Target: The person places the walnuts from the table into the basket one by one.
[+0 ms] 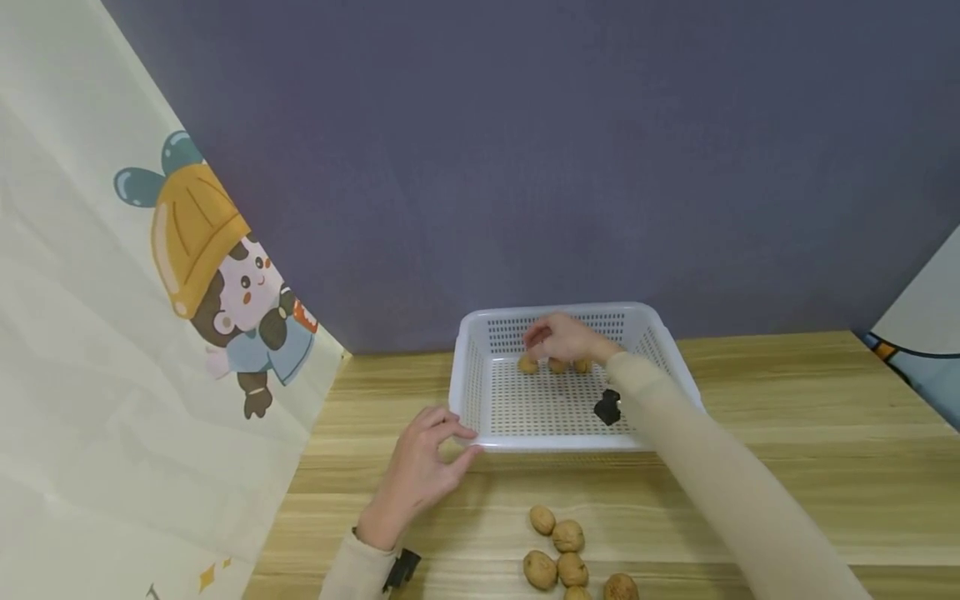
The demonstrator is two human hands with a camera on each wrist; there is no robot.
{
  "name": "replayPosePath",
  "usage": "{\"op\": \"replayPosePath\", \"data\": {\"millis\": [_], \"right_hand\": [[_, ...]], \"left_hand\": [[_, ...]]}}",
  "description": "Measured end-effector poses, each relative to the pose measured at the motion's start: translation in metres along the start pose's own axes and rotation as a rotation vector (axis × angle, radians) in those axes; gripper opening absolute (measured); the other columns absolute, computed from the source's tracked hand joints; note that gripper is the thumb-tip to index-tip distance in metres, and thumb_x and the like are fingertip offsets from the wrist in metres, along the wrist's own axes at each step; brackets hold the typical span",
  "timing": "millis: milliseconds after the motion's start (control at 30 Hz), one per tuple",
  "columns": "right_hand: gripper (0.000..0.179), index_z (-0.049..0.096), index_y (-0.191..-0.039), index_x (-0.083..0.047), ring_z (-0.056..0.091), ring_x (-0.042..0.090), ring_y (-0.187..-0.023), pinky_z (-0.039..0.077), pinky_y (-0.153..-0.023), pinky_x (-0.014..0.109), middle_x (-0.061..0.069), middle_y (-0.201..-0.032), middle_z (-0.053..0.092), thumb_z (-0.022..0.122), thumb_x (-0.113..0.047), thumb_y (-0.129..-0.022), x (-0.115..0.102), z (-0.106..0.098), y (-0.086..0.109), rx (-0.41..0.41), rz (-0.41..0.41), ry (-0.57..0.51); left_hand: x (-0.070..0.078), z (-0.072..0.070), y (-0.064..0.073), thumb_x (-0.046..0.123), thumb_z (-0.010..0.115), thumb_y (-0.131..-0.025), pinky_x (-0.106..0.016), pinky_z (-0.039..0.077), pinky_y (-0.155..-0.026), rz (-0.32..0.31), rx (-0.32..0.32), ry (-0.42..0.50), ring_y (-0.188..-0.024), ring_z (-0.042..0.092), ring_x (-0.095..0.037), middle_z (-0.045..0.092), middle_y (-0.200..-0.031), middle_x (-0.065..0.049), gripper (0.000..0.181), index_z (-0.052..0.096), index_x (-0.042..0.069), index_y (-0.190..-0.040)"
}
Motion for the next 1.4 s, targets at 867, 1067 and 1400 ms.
{"op": "replayPosePath", "data": {"millis": [867,1067,1400], "right_hand": [[0.01,0.078,-0.104,-0.018,0.059,0.003,-0.065,0.051,-0.056,0.022,0.0,-0.09,0.077,0.08,-0.014,-0.094,-0.054,0.043,0.166,0.211,-0.391,-0.183],[0.019,0.077,-0.108,-0.022,0.061,-0.002,-0.071,0.056,-0.059,0.024,-0.002,-0.086,0.076,0.08,-0.01,-0.094,-0.038,0.072,0.196,0.143,-0.497,-0.223],[0.025,0.074,-0.118,-0.017,0.055,-0.01,-0.071,0.052,-0.056,0.017,-0.004,-0.078,0.069,0.08,-0.013,-0.094,-0.007,0.096,0.22,-0.075,-0.503,-0.2]], "left_hand": [[0.001,0.0,0.001,0.015,0.095,-0.075,-0.037,0.062,-0.089,-0.011,-0.003,0.005,-0.098,0.068,-0.016,0.073,-0.095,0.004,0.022,0.081,0.013,-0.091],[0.0,0.003,0.003,0.017,0.095,-0.076,-0.037,0.062,-0.089,-0.015,-0.015,-0.011,-0.098,0.068,-0.016,0.073,-0.097,0.003,0.022,0.081,0.013,-0.092],[0.001,0.001,0.0,0.014,0.095,-0.075,-0.037,0.062,-0.09,-0.012,-0.013,-0.003,-0.099,0.068,-0.016,0.073,-0.096,0.003,0.022,0.082,0.011,-0.091]]}}
Point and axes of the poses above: each hand's wrist, its own y-axis away from the middle knuckle, its own z-axis out of the palm, x = y × z, the point moved 9 cm from there along -y, towards the middle knuckle
